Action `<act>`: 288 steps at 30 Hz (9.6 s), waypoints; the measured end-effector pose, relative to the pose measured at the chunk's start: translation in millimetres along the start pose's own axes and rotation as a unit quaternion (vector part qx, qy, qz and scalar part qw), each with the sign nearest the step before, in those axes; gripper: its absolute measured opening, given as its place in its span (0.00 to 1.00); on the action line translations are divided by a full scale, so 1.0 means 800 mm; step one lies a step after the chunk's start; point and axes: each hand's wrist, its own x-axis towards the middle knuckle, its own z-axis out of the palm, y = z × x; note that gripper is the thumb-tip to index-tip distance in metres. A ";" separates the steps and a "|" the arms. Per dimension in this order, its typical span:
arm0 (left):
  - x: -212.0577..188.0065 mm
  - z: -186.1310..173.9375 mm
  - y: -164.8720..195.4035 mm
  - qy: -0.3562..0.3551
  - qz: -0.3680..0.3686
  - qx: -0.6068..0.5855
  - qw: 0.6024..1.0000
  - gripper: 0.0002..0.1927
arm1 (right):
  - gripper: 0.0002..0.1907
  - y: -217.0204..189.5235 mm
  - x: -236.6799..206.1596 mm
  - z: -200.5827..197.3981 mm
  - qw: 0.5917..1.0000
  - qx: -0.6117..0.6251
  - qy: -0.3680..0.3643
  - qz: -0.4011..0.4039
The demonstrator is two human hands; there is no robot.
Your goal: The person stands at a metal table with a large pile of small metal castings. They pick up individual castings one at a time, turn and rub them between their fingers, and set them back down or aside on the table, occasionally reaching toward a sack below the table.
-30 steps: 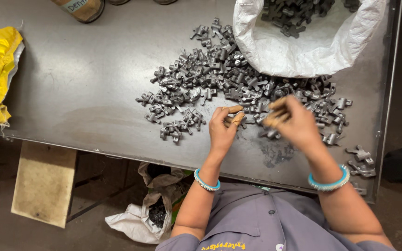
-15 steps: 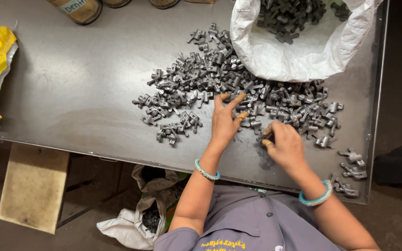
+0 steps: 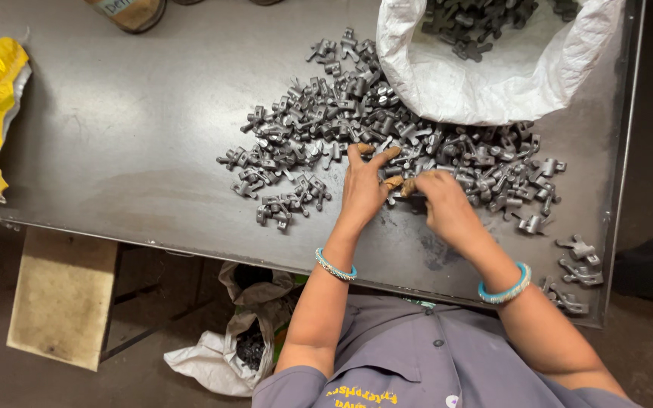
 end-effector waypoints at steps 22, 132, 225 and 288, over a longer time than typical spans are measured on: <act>-0.082 0.001 0.009 -0.052 -0.061 -0.194 0.978 0.20 | 0.21 0.019 -0.099 0.009 0.994 0.019 0.003 0.106; -0.151 0.051 -0.041 -0.091 -0.216 -0.536 0.811 0.08 | 0.11 0.077 -0.128 0.053 0.722 0.608 0.022 0.329; -0.090 -0.011 0.015 0.022 -0.009 -0.143 0.989 0.16 | 0.18 0.091 -0.112 0.049 0.649 0.683 -0.003 0.335; -0.084 -0.175 -0.042 0.072 -0.293 0.125 0.945 0.44 | 0.32 -0.010 0.060 0.000 0.986 0.144 -0.079 0.018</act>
